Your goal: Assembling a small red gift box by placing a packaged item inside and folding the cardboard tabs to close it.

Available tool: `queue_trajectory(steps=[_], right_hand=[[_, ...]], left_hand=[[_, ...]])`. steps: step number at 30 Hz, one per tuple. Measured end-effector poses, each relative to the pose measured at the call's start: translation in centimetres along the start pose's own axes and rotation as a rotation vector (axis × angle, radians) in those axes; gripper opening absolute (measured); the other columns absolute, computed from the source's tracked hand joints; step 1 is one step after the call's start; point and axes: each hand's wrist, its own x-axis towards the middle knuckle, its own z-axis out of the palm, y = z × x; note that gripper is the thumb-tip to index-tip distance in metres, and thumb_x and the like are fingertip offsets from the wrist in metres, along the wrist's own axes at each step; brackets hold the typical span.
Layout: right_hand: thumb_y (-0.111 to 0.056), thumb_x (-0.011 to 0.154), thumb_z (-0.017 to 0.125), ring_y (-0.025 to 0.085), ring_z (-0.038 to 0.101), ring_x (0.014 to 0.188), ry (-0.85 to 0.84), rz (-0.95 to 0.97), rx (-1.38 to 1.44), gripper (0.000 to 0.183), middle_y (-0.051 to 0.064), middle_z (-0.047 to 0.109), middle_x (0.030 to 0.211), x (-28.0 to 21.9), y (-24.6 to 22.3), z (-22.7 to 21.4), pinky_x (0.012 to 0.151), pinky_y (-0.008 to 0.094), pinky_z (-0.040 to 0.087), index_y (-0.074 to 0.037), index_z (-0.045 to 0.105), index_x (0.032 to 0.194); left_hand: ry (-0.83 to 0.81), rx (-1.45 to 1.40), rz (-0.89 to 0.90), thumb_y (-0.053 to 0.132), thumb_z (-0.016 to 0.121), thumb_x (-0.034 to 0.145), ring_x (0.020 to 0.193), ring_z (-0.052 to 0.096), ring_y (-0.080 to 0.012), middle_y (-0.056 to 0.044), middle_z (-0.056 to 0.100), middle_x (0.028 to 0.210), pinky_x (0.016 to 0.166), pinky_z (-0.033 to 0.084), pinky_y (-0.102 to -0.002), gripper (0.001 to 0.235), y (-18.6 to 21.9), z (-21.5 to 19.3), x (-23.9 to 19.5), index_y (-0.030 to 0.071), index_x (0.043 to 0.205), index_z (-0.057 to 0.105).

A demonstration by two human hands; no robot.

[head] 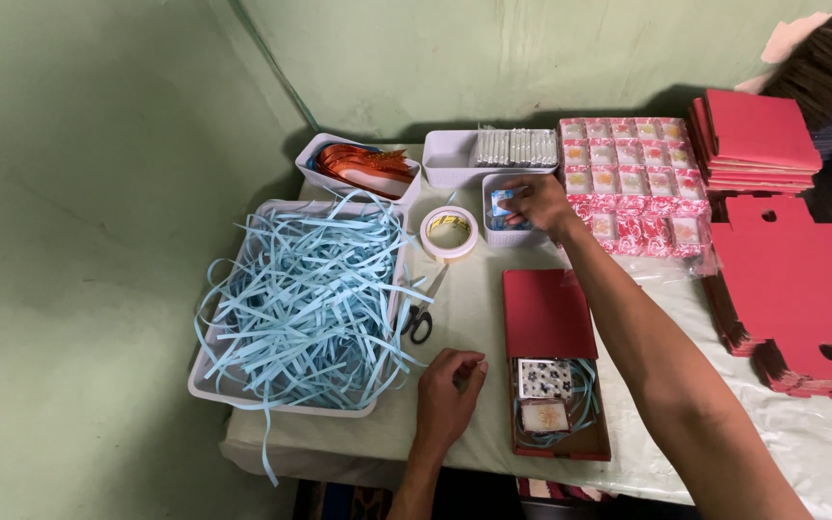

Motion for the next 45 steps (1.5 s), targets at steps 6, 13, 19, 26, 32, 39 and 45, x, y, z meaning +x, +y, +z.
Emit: queue_trajectory(steps=[6, 13, 19, 26, 32, 39, 45], right_hand=[[-0.002, 0.089, 0.076, 0.028, 0.075, 0.069, 0.003, 0.017, -0.03, 0.032, 0.022, 0.073, 0.091, 0.5, 0.4, 0.1, 0.068, 0.033, 0.068, 0.008, 0.067, 0.118], [-0.005, 0.096, 0.069, 0.031, 0.074, 0.063, -0.014, 0.029, -0.066, 0.021, 0.025, 0.072, 0.083, 0.5, 0.5, 0.3, 0.058, 0.037, 0.066, 0.004, 0.062, 0.113], [-0.004, 0.09, 0.078, 0.021, 0.07, 0.051, 0.044, -0.076, -0.223, 0.011, 0.012, 0.077, 0.083, 0.8, 1.0, -0.1, 0.048, 0.029, 0.063, 0.0, 0.079, 0.1], [-0.005, 0.091, 0.076, 0.017, 0.066, 0.049, 0.06, -0.026, -0.144, 0.014, 0.015, 0.073, 0.072, 0.7, 0.7, 0.0, 0.052, 0.027, 0.065, 0.001, 0.078, 0.104], [-0.003, 0.094, 0.073, 0.019, 0.066, 0.048, 0.075, -0.062, -0.199, 0.013, 0.017, 0.073, 0.071, 0.3, 0.3, -0.3, 0.048, 0.029, 0.063, 0.004, 0.076, 0.105], [-0.009, 0.094, 0.076, 0.016, 0.063, 0.045, 0.126, -0.068, -0.115, 0.016, 0.015, 0.072, 0.067, -1.1, -0.9, -1.5, 0.046, 0.026, 0.06, 0.003, 0.076, 0.105], [-0.011, 0.094, 0.078, 0.009, 0.06, 0.057, 0.168, -0.312, 0.11, 0.011, 0.005, 0.071, 0.075, -3.2, 0.7, -3.1, 0.054, 0.021, 0.056, -0.002, 0.078, 0.1]], left_hand=[[0.001, -0.005, 0.019, 0.019, 0.067, 0.096, 0.082, 0.068, -0.017, -0.005, 0.07, 0.093, 0.07, 0.057, -0.03, 0.015, -0.1, 0.0, 0.0, 0.009, 0.104, 0.075], [0.01, -0.013, 0.011, 0.019, 0.067, 0.095, 0.081, 0.068, -0.016, -0.004, 0.069, 0.092, 0.07, 0.056, -0.03, 0.014, -0.4, 0.1, 0.0, 0.009, 0.102, 0.075], [0.006, -0.009, 0.018, 0.02, 0.067, 0.095, 0.082, 0.068, -0.0168, -0.005, 0.069, 0.092, 0.071, 0.057, -0.03, 0.016, -0.3, 0.2, 0.0, 0.009, 0.103, 0.075], [0.005, -0.012, -0.016, 0.021, 0.067, 0.095, 0.082, 0.068, -0.016, -0.004, 0.069, 0.092, 0.07, 0.056, -0.03, 0.016, -0.2, 0.1, 0.0, 0.01, 0.103, 0.075], [0.013, -0.002, 0.001, 0.02, 0.067, 0.095, 0.081, 0.068, -0.0167, -0.004, 0.07, 0.092, 0.07, 0.056, -0.03, 0.015, -0.2, 0.1, 0.1, 0.009, 0.102, 0.075], [0.018, -0.007, 0.03, 0.021, 0.066, 0.095, 0.081, 0.068, -0.0171, -0.004, 0.069, 0.092, 0.072, 0.056, -0.031, 0.016, -0.3, 0.0, 0.0, 0.009, 0.102, 0.075], [0.06, 0.025, 0.105, 0.023, 0.066, 0.094, 0.079, 0.067, -0.0189, -0.004, 0.069, 0.089, 0.072, 0.054, -0.032, 0.016, -1.8, 0.6, 0.0, 0.01, 0.1, 0.074]])
